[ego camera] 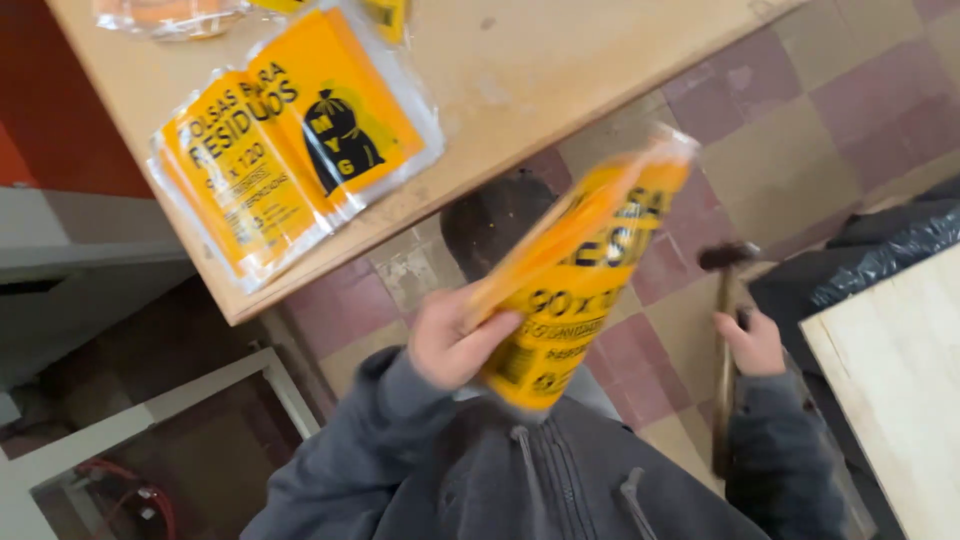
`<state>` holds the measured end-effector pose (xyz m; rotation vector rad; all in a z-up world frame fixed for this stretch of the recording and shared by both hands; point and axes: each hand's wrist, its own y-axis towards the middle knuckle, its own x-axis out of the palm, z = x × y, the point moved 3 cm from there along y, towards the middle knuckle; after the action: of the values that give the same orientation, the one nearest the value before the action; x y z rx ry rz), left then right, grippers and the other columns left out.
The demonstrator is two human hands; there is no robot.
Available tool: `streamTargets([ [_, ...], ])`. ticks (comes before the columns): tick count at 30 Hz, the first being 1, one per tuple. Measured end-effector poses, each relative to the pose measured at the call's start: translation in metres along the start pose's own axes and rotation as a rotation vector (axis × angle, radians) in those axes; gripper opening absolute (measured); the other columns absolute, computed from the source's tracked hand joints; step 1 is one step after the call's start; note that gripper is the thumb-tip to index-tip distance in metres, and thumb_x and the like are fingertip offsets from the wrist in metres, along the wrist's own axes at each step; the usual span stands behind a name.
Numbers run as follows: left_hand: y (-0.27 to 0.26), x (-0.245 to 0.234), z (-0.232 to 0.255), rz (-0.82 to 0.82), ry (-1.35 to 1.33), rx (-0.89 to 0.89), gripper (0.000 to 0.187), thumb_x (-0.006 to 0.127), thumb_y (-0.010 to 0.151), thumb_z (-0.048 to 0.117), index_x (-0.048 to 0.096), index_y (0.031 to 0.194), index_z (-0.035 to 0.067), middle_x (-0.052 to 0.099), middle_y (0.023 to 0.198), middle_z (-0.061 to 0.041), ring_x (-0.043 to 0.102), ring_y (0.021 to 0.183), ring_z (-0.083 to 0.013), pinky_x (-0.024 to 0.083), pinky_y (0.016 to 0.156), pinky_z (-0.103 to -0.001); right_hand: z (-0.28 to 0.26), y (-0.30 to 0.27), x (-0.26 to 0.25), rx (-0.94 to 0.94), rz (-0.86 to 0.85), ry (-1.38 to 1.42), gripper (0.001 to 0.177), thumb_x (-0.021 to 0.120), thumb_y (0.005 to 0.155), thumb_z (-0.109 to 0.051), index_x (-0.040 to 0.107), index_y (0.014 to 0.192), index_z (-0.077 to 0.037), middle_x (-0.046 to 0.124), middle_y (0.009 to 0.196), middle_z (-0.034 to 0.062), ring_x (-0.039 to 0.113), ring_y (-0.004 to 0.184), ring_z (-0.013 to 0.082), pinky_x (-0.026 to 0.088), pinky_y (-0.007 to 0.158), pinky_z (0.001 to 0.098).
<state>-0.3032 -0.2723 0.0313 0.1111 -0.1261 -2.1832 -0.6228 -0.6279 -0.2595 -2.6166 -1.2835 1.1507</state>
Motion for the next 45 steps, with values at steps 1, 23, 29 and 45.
streamTargets([
  [1,0.003,0.021,-0.037,-0.076,0.036,-0.04,0.02,0.084,0.079,0.013,0.078,0.096,0.003,0.074,0.072,-0.011,0.066,0.065,-0.0208,0.054,0.056,-0.031,0.041,-0.017,-0.004,0.132,0.043,-0.01,0.033,0.08,0.091,-0.041,0.073,0.088,-0.009,0.069,0.088,0.018,0.066,0.089,0.0344,0.051,0.081,0.0465],
  [23,-0.048,-0.099,-0.773,-0.027,0.499,-0.774,0.048,0.071,0.087,0.044,0.072,0.121,0.01,0.076,0.111,-0.017,0.068,0.114,-0.0372,0.053,0.103,-0.047,0.095,0.17,0.418,-0.098,0.046,0.771,0.015,0.076,0.085,-0.01,0.072,0.097,-0.001,0.07,0.092,0.0077,0.064,0.085,0.0178,0.055,0.076,0.0314],
  [29,-0.043,-0.113,-0.723,-0.02,0.744,-0.701,0.046,0.058,0.093,0.047,0.069,0.122,0.012,0.076,0.106,-0.015,0.07,0.11,-0.0368,0.056,0.099,-0.05,0.063,0.275,0.567,-0.435,-0.376,0.981,0.032,0.069,0.089,-0.024,0.074,0.101,0.004,0.071,0.071,0.017,0.07,0.061,0.0252,0.059,0.058,0.0372],
  [45,-0.037,-0.072,-0.745,0.075,1.377,-0.123,0.04,0.063,0.094,0.033,0.058,0.127,0.01,0.059,0.118,-0.016,0.056,0.12,-0.041,0.059,0.082,-0.054,0.082,0.309,0.655,-0.248,-0.686,1.224,0.033,0.058,0.086,-0.034,0.064,0.103,-0.005,0.062,0.075,0.0091,0.062,0.064,0.0231,0.051,0.06,0.0369],
])
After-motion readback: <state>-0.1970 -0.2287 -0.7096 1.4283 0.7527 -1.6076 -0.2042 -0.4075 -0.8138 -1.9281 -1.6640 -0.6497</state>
